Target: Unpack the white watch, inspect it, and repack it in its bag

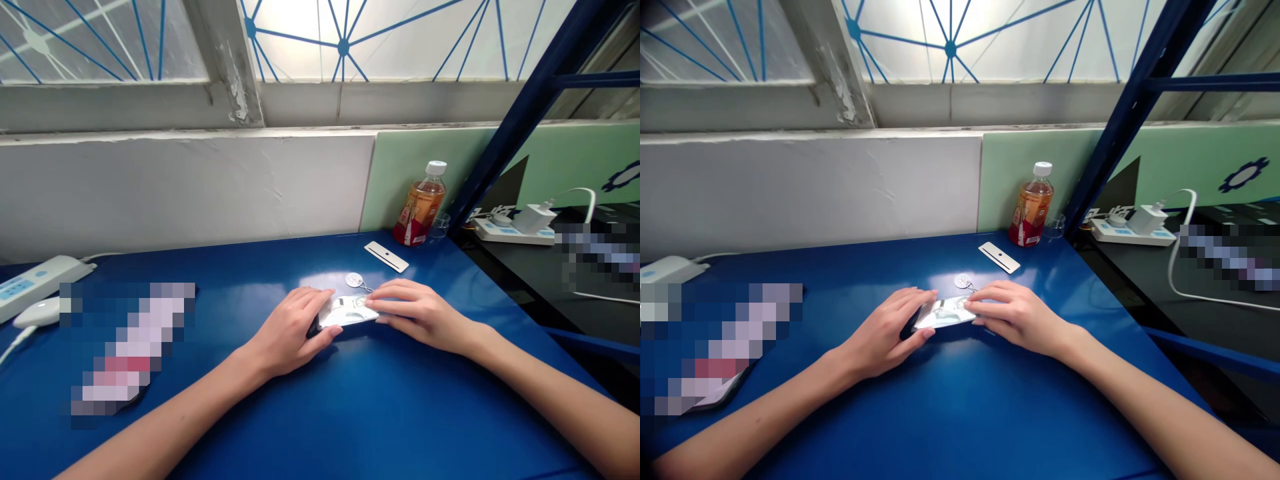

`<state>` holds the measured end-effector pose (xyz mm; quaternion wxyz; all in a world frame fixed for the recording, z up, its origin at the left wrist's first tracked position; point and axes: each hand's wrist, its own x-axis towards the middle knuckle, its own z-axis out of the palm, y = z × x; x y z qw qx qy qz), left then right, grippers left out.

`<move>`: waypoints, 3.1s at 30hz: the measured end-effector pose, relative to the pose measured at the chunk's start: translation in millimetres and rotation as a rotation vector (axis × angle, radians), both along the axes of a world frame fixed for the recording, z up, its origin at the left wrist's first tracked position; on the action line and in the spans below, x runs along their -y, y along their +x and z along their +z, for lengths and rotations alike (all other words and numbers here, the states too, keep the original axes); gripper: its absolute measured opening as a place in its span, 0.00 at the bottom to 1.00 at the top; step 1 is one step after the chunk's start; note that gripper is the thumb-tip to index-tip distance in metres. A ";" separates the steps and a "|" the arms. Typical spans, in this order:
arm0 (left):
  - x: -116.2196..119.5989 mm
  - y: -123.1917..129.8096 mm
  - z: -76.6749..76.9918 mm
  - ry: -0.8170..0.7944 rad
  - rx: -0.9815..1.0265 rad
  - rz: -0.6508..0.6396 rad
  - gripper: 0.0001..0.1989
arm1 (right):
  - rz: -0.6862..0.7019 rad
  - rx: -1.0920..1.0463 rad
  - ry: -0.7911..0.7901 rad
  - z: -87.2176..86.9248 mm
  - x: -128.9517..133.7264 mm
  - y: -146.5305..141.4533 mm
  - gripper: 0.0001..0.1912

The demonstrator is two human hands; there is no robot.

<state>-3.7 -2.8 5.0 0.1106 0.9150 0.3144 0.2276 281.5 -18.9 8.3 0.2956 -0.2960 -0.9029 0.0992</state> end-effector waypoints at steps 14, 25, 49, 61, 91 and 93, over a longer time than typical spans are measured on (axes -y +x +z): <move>0.9 5.6 -1.2 0.056 0.024 -0.069 0.33 | -0.306 -0.199 -0.293 -13.5 2.8 -12.1 0.14; -0.9 6.2 -4.8 -0.005 -0.101 0.001 0.32 | -0.092 0.253 -0.245 -4.8 1.8 1.5 0.33; 8.9 15.7 0.6 -0.083 -0.364 0.006 0.31 | -0.164 0.345 -0.277 -4.5 8.5 -9.1 0.34; 8.2 15.3 0.2 -0.065 -0.326 0.022 0.33 | -0.262 0.203 -0.244 -7.2 10.0 -18.0 0.25; 9.0 15.2 -0.6 -0.062 -0.234 0.110 0.27 | -0.239 0.127 -0.092 -17.8 -6.9 2.7 0.18; 9.2 14.5 -1.3 -0.063 -0.231 0.117 0.26 | -0.232 0.131 -0.058 -18.5 -8.1 3.1 0.16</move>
